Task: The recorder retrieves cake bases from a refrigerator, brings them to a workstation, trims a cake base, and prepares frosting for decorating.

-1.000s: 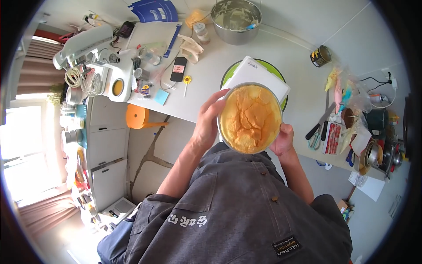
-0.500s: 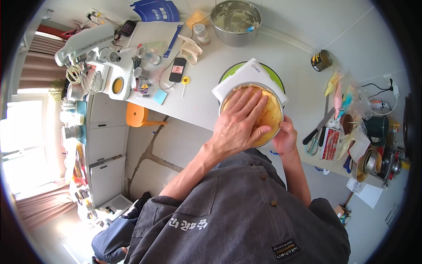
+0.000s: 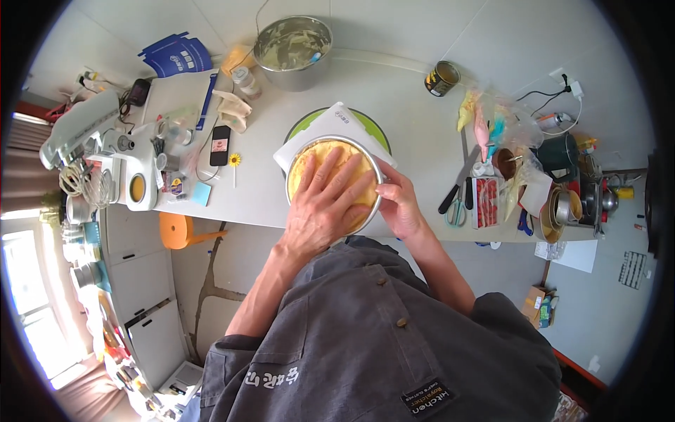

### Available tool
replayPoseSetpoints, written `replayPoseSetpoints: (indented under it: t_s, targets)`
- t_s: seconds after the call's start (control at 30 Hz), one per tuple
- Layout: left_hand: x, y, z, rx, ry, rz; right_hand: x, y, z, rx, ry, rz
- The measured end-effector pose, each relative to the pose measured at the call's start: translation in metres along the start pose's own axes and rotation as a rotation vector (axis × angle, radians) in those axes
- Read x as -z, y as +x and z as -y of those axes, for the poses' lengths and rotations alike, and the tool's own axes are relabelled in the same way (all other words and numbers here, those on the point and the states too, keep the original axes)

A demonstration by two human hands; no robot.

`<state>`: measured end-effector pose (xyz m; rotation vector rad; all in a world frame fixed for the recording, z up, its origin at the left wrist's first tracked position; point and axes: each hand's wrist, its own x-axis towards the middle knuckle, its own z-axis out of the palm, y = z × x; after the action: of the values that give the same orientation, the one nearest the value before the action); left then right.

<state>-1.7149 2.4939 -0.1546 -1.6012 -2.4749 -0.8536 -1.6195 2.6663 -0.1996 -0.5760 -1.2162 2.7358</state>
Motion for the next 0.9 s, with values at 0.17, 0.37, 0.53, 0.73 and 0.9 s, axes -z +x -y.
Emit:
replayPoseSetpoints:
  t_s: [0.17, 0.37, 0.53, 0.73, 0.9]
  targets:
    - [-0.02, -0.008, 0.029, -0.08, -0.045, -0.096, -0.005, -0.005, -0.006, 0.056, -0.125, -0.066]
    - [-0.016, -0.018, 0.017, 0.024, -0.189, -0.041, -0.001, -0.003, -0.017, 0.152, 0.068, -0.106]
    - [-0.034, -0.019, 0.007, 0.471, -0.099, -0.148, -0.019, 0.0, -0.017, 0.222, 0.031, -0.061]
    - [-0.04, -0.012, 0.001, 0.516, -0.302, -0.103, -0.026, -0.002, -0.028, 0.206, 0.068, -0.03]
    - [-0.039, 0.001, -0.002, 0.529, -0.491, -0.123, -0.025, 0.003, -0.017, 0.251, -0.118, -0.142]
